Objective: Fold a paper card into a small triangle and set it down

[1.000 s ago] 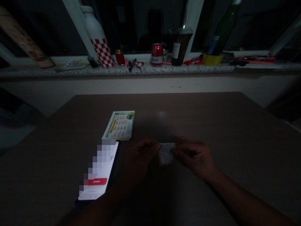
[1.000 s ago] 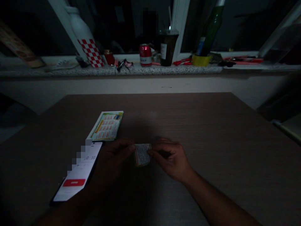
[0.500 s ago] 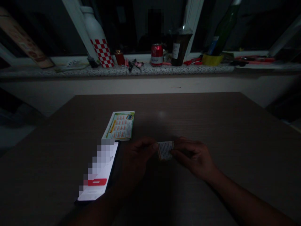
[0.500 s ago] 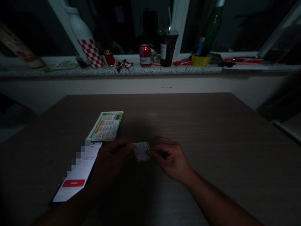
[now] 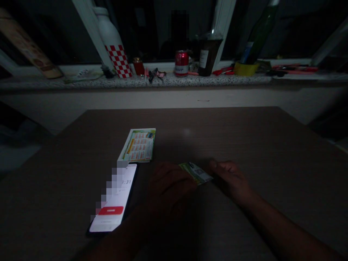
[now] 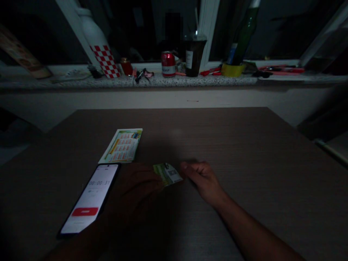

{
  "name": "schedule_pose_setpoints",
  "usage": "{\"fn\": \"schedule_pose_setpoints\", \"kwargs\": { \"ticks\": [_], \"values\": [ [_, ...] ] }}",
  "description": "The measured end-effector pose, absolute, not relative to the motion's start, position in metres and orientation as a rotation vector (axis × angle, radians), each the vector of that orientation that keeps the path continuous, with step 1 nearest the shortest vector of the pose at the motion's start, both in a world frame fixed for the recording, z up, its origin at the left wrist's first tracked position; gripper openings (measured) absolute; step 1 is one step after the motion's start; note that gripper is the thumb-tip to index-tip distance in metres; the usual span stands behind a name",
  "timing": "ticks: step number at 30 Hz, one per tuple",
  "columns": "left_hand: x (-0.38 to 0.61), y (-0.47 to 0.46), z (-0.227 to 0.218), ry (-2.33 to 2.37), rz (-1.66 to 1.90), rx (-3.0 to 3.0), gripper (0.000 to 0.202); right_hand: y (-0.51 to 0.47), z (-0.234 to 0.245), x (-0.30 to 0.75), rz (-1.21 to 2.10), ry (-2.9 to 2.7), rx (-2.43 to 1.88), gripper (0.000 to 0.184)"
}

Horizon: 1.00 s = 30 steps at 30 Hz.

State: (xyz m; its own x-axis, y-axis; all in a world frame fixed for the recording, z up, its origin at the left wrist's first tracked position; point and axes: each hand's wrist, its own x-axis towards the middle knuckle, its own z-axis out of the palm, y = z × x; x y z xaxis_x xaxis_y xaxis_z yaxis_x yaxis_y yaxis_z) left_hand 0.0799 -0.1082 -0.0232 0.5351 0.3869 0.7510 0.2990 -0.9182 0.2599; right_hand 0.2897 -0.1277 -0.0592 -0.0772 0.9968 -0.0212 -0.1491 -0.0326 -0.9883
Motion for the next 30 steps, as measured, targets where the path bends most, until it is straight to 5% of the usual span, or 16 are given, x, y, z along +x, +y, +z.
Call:
{"fn": "schedule_pose_setpoints", "kwargs": {
  "ticks": [7,14,19,30],
  "values": [
    [0.086,-0.110,-0.031,0.484,1.245,2.938,0.015,-0.131,-0.053,0.289,1.240,-1.246,-1.140,0.031],
    [0.091,-0.107,-0.035,0.608,0.895,2.950,0.014,-0.133,-0.044,0.291,0.596,-1.833,-1.118,0.021],
    [0.085,-0.105,-0.026,0.599,1.044,2.824,0.015,-0.133,-0.043,0.298,0.200,-2.168,-1.019,0.014],
    [0.080,-0.095,-0.021,0.647,0.887,2.758,0.005,-0.137,-0.035,0.294,0.091,-2.384,-0.979,0.015]
  ]
}}
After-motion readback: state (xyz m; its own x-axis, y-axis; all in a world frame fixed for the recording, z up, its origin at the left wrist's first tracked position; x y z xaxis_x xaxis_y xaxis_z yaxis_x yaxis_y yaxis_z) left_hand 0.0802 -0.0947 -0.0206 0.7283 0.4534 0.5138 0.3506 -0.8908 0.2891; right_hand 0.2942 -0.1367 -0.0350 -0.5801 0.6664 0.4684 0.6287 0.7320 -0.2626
